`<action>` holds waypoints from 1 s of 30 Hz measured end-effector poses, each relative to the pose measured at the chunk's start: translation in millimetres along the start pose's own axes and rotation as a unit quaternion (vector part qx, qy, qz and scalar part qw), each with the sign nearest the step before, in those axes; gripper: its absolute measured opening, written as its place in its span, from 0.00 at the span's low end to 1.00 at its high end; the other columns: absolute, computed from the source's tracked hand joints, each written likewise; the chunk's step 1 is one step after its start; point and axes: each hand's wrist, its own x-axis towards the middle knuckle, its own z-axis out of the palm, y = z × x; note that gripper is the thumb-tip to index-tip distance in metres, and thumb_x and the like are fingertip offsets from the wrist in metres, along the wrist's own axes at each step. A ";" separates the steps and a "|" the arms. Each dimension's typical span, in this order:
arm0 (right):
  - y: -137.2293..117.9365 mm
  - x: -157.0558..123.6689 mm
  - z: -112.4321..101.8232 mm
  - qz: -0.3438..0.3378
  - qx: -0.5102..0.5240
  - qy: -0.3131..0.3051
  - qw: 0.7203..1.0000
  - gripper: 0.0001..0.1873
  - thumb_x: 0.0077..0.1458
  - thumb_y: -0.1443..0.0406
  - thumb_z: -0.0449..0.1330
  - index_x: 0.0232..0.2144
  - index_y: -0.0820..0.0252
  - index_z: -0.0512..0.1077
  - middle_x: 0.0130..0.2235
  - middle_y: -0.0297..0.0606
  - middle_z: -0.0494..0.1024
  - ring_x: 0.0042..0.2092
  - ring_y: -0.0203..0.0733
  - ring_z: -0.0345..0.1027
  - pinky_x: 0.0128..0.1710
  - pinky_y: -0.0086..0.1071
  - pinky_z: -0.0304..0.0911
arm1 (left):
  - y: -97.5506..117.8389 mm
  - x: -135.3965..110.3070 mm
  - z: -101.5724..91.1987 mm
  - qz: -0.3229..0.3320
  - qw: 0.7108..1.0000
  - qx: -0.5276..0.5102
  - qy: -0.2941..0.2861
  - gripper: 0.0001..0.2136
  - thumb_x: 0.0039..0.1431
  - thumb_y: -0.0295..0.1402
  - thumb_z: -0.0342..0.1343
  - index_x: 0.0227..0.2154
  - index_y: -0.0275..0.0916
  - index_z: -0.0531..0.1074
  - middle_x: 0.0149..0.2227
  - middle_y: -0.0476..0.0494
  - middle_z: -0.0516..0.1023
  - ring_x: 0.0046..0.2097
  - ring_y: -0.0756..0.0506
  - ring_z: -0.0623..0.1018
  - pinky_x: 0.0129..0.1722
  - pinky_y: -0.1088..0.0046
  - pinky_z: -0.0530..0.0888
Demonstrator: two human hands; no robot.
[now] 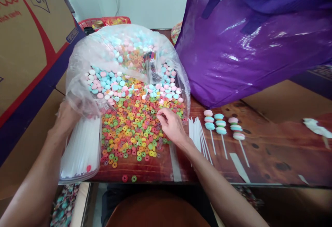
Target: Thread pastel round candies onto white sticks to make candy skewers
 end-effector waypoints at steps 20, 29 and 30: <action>-24.4 -124.3 -9.3 -0.198 -0.039 -0.230 0.952 0.13 0.65 0.72 0.51 0.40 0.57 0.75 0.38 0.39 0.73 0.36 0.38 0.65 0.36 0.32 0.59 | 25.9 -226.1 64.7 0.345 0.928 -0.127 -0.058 0.11 0.68 0.36 0.50 0.45 0.41 0.74 0.41 0.41 0.77 0.38 0.46 0.80 0.36 0.73 0.78; -18.4 -96.9 25.4 -0.263 -0.133 -0.126 0.947 0.13 0.67 0.70 0.52 0.39 0.57 0.78 0.36 0.39 0.71 0.36 0.39 0.64 0.36 0.32 0.59 | 38.0 -193.0 69.3 0.431 0.848 -0.222 -0.213 0.09 0.67 0.29 0.50 0.35 0.41 0.75 0.35 0.47 0.72 0.33 0.51 0.73 0.32 0.78 0.70; -18.5 -92.9 27.0 -0.252 -0.135 -0.105 0.953 0.15 0.67 0.71 0.51 0.40 0.57 0.78 0.36 0.39 0.72 0.36 0.39 0.65 0.36 0.31 0.60 | 38.6 -190.5 68.6 0.440 0.846 -0.214 -0.212 0.09 0.67 0.29 0.50 0.35 0.41 0.75 0.35 0.47 0.71 0.34 0.51 0.73 0.33 0.77 0.70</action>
